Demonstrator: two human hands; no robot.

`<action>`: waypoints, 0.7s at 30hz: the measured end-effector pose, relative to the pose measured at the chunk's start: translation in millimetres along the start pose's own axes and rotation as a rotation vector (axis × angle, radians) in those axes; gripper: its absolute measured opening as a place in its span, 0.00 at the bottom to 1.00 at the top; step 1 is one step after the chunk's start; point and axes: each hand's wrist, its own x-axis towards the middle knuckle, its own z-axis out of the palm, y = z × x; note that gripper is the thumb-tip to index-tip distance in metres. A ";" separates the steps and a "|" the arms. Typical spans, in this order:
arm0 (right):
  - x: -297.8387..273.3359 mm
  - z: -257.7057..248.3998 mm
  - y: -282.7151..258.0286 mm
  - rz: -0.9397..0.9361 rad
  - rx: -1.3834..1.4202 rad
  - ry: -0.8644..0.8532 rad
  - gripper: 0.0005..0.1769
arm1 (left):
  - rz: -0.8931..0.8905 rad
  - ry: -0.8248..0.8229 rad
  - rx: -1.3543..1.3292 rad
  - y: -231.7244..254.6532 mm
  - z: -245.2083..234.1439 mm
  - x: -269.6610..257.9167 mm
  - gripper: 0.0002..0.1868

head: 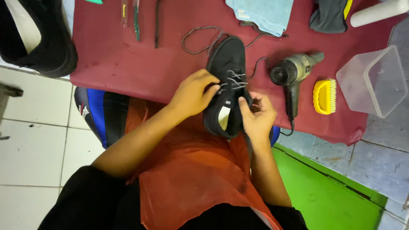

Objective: The person laces a black shoe with a patterned lace, threading it through the eyelets and tightening it. They then use a heat gun to apply heat to the laces and the shoe's upper. The process is repeated on a second shoe.

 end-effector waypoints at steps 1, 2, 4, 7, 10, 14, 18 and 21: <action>-1.1 -0.1 0.4 0.006 0.031 0.000 0.11 | -0.043 -0.046 0.028 4.4 7.3 12.3 0.08; -1.2 -0.6 3.5 0.007 0.040 0.009 0.11 | -0.036 -0.052 0.036 6.4 9.3 14.1 0.08; -2.9 -0.6 10.4 0.004 0.091 0.009 0.10 | 0.003 -0.110 0.189 9.9 13.3 17.5 0.08; -2.3 -0.8 5.9 -0.072 0.015 0.047 0.10 | -0.009 -0.186 0.352 11.4 17.6 22.6 0.12; 0.1 0.8 -2.8 -0.131 -0.074 0.072 0.08 | -0.034 -0.245 0.131 -16.6 23.2 19.5 0.15; 11.7 -5.6 -2.3 -0.159 -0.065 0.079 0.07 | -0.108 -0.316 -0.188 6.5 -30.3 4.0 0.19; 19.2 -4.9 4.4 -0.149 0.017 0.081 0.07 | 0.024 -0.259 -0.441 17.7 -86.2 -23.3 0.19; 20.5 -3.5 7.6 -0.184 0.053 0.068 0.07 | 0.034 -0.216 -0.630 47.2 -127.4 -39.5 0.19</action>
